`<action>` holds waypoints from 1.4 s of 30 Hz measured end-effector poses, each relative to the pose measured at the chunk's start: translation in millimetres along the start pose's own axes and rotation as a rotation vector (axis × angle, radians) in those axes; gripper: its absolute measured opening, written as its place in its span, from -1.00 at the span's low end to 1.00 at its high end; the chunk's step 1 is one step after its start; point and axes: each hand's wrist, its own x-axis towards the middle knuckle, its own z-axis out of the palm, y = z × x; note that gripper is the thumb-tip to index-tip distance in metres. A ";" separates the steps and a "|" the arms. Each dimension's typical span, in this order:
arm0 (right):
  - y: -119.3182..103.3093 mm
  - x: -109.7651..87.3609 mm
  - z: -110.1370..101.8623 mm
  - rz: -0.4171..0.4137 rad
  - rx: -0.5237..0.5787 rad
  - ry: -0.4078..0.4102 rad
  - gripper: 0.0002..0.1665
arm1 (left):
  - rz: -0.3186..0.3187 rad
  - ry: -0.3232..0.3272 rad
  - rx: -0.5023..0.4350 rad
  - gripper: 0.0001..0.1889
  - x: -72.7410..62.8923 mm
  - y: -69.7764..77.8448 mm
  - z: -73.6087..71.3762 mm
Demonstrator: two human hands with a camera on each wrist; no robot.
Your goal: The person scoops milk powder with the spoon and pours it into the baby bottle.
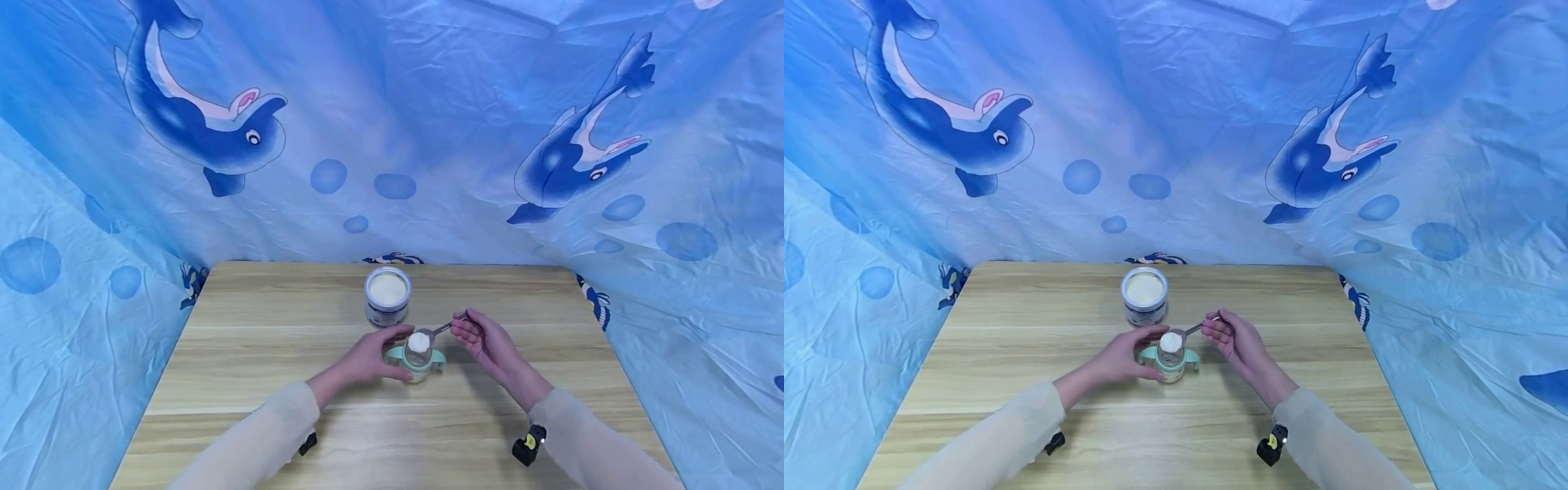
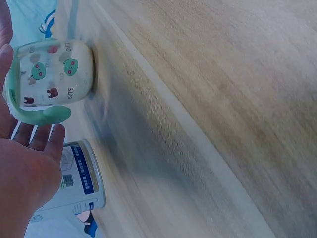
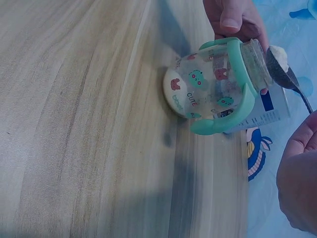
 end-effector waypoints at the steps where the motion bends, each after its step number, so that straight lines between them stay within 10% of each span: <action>1: 0.3 -0.1 -0.1 -0.001 -0.001 -0.005 -0.52 | -0.003 0.001 0.001 0.04 0.2 0.3 0.5; 42: 6.2 7.1 14.7 0.010 -0.051 -0.126 -0.52 | -0.045 0.050 0.079 -0.14 1.6 -2.4 7.8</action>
